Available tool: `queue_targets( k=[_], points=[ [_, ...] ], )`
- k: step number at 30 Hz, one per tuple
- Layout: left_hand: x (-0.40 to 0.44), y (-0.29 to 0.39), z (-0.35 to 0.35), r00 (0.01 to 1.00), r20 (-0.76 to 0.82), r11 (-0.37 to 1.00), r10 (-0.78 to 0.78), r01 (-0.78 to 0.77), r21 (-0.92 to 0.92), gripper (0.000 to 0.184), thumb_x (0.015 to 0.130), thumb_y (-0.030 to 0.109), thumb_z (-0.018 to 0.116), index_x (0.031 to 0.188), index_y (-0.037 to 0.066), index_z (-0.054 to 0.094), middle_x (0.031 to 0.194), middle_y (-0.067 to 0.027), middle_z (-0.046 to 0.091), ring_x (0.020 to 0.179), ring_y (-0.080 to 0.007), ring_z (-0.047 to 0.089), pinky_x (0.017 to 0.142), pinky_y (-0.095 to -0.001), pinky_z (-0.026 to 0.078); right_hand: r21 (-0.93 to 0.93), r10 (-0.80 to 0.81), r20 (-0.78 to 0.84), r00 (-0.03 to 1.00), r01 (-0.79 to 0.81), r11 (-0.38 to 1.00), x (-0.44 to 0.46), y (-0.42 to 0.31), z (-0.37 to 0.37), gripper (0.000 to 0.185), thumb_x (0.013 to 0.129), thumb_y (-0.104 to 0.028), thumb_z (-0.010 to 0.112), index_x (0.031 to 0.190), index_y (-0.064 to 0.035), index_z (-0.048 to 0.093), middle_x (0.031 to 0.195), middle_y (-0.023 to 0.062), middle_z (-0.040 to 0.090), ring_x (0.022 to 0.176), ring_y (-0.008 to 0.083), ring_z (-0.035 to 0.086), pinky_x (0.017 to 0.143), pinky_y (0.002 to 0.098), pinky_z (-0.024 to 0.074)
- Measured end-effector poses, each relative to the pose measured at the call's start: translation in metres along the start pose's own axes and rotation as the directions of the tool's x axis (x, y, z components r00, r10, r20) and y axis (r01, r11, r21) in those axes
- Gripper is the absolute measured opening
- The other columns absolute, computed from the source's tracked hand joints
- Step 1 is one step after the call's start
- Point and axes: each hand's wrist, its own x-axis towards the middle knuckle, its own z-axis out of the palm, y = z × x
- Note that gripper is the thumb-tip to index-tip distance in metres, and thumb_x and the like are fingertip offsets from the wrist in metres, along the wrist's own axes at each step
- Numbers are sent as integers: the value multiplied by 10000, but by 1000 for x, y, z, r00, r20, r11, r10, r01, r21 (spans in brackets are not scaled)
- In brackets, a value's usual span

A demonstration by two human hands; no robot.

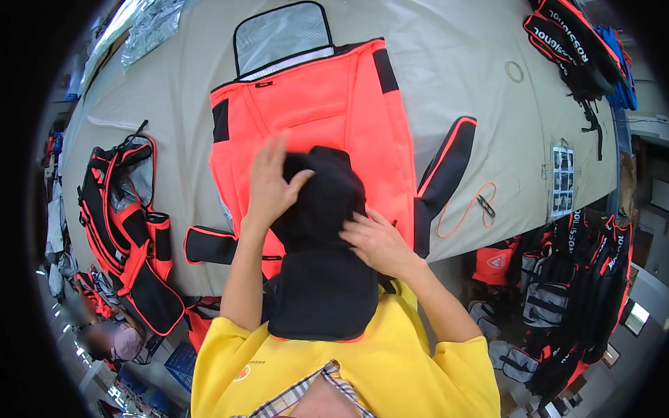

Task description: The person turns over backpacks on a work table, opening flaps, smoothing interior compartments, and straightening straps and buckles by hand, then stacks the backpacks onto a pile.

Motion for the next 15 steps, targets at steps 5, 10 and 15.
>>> queue_targets(
  k=[5,10,15],
  points=[
    [-72,35,38,868,483,978,119,-187,95,166,803,130,650,936,47,703,887,-140,631,844,-311,620,724,-407,553,89,164,89,982,-172,981,22,-28,-27,508,826,-289,800,1241,-39,649,1285,132,651,1121,314,629,1036,442,467],
    [-61,1,13,452,892,934,1,319,-162,200,802,74,618,959,-19,702,935,-279,683,915,-424,690,806,-492,557,-162,155,-88,984,-167,972,47,-33,33,671,892,-352,732,1440,-33,512,1499,242,463,1271,371,538,1080,458,439],
    [-22,-19,36,987,130,990,-92,105,-92,96,874,68,600,904,57,690,910,-161,701,866,-368,677,746,-455,546,-167,167,81,983,-152,974,52,-27,42,745,873,-340,735,1483,-12,460,1506,273,444,1345,383,495,1091,460,429]
  ],
)
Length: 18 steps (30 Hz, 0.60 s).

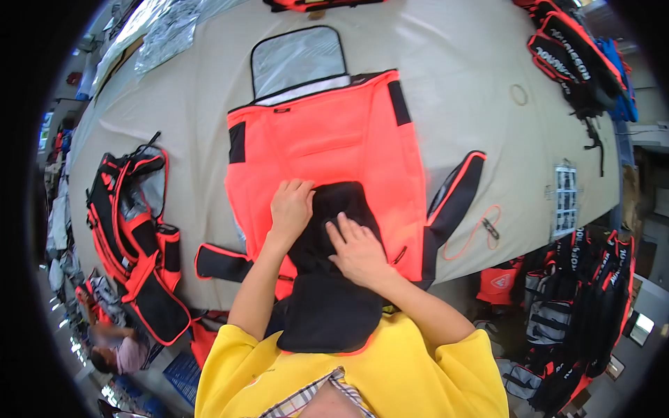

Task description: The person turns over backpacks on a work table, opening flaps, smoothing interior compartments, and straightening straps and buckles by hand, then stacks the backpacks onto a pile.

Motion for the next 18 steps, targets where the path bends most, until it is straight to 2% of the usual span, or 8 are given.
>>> queue_targets(
  k=[2,5,9,11,13,15,17,18],
  points=[
    [14,-24,31,986,114,889,118,-156,430,77,868,116,613,892,109,686,924,-108,699,885,-316,674,745,-423,543,-55,-12,34,999,14,998,2,-2,0,738,866,-346,734,1470,-14,471,1503,271,448,1346,377,496,1091,486,424],
    [18,-26,55,978,160,854,132,-194,483,90,848,133,612,887,110,691,907,-116,703,881,-304,681,734,-409,552,-275,-109,-4,994,103,956,6,-17,-8,631,862,-307,682,1405,-18,538,1476,287,464,1325,408,503,1091,519,426],
    [27,-30,59,990,143,899,-16,-49,435,105,762,67,673,864,48,662,864,-138,668,856,-325,658,736,-444,556,-106,-406,86,910,414,904,6,-20,3,465,904,-184,535,1333,-20,608,1413,298,521,1320,402,526,1126,479,423],
    [40,-26,36,918,391,973,-67,-26,228,126,747,58,675,868,26,659,863,-158,665,851,-349,654,746,-460,561,-28,-418,165,893,428,903,23,-7,20,455,927,-169,520,1349,-22,608,1452,309,490,1343,432,512,1130,474,424],
    [35,-2,-3,944,327,992,42,-78,99,121,753,27,660,868,-7,650,864,-180,649,858,-362,645,762,-456,563,25,-387,276,880,396,918,49,6,36,391,913,-189,562,1241,-7,673,1314,315,605,1276,426,583,1070,476,478],
    [24,19,-36,969,231,987,84,-112,113,117,761,10,651,873,-22,636,861,-191,631,875,-365,635,781,-447,558,78,-179,720,671,178,981,122,5,6,298,908,-205,573,1095,-21,714,1085,261,714,1082,373,700,925,484,560],
    [20,13,-48,973,217,988,84,-109,108,113,775,13,661,882,-8,630,867,-184,619,879,-363,623,786,-449,544,282,-226,323,919,135,950,142,26,11,210,878,-212,595,916,-44,715,819,185,728,821,311,740,747,489,589],
    [23,6,-52,993,107,993,51,-62,104,100,782,27,651,874,0,624,873,-168,623,888,-351,626,774,-428,551,166,-193,169,967,165,972,148,29,38,190,870,-218,603,884,-57,703,801,168,718,770,296,729,700,481,584]
  ],
)
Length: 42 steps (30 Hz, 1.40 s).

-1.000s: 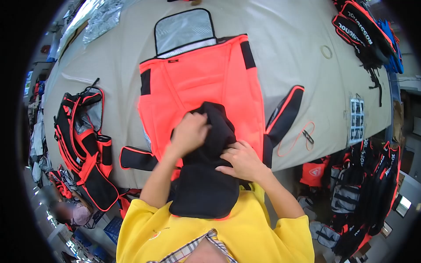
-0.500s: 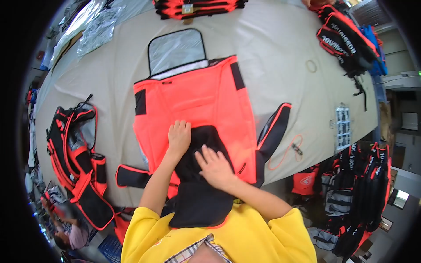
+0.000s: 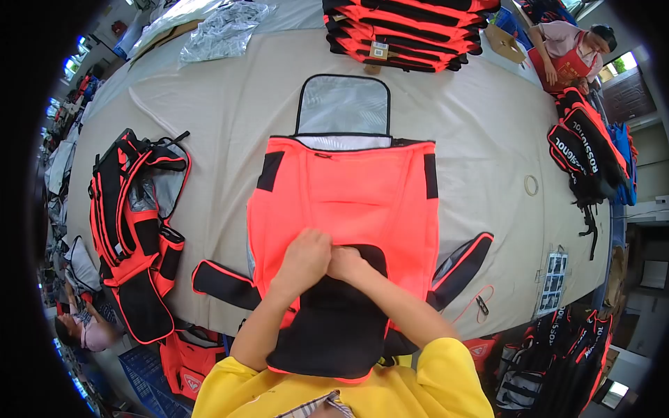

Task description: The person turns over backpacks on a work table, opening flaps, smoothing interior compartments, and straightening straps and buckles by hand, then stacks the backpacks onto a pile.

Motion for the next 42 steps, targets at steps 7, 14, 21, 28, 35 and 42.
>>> queue_targets(
  k=[7,14,21,28,35,42],
  points=[
    [11,22,-19,984,-176,997,38,-48,-55,140,790,0,679,884,14,576,835,-151,568,832,-362,582,749,-452,507,-97,41,-553,832,-112,989,15,23,49,172,859,-220,609,952,-97,684,893,127,706,875,284,714,769,467,551],
    [13,38,-18,921,-377,994,102,-113,-8,144,850,-43,687,966,-5,610,900,-177,591,837,-350,608,711,-424,504,-61,-12,-633,774,-35,998,52,13,27,191,865,-231,605,969,-97,692,952,136,716,958,304,697,889,498,515],
    [-7,23,45,981,124,968,149,-119,-222,113,942,67,588,990,-35,600,966,-227,662,901,-441,642,794,-486,536,117,51,15,999,-52,992,-150,-66,-39,684,866,-442,730,1365,-4,568,1409,174,589,1356,284,526,1211,542,273],
    [121,-23,114,714,698,872,-52,-309,380,327,946,219,534,1128,1,697,1150,-230,708,1040,-404,695,874,-487,566,-119,-17,-350,937,-26,993,-179,-92,14,349,855,-177,593,1126,9,708,1155,151,722,1158,246,647,1141,457,371],
    [95,-177,179,868,158,712,471,-480,513,390,959,319,523,1179,69,727,1188,-195,710,1031,-388,702,912,-490,563,-81,-28,-373,927,-2,997,-216,-125,32,338,842,-226,604,1070,-17,740,1122,163,724,1130,245,651,999,375,426],
    [89,-253,269,868,-68,831,491,-444,337,355,965,253,503,1153,50,725,1140,-186,719,1014,-389,707,882,-500,569,6,-29,-122,992,30,1000,-209,-125,62,317,866,-266,634,1091,-72,748,1150,139,722,1175,237,633,958,383,429]
  ],
)
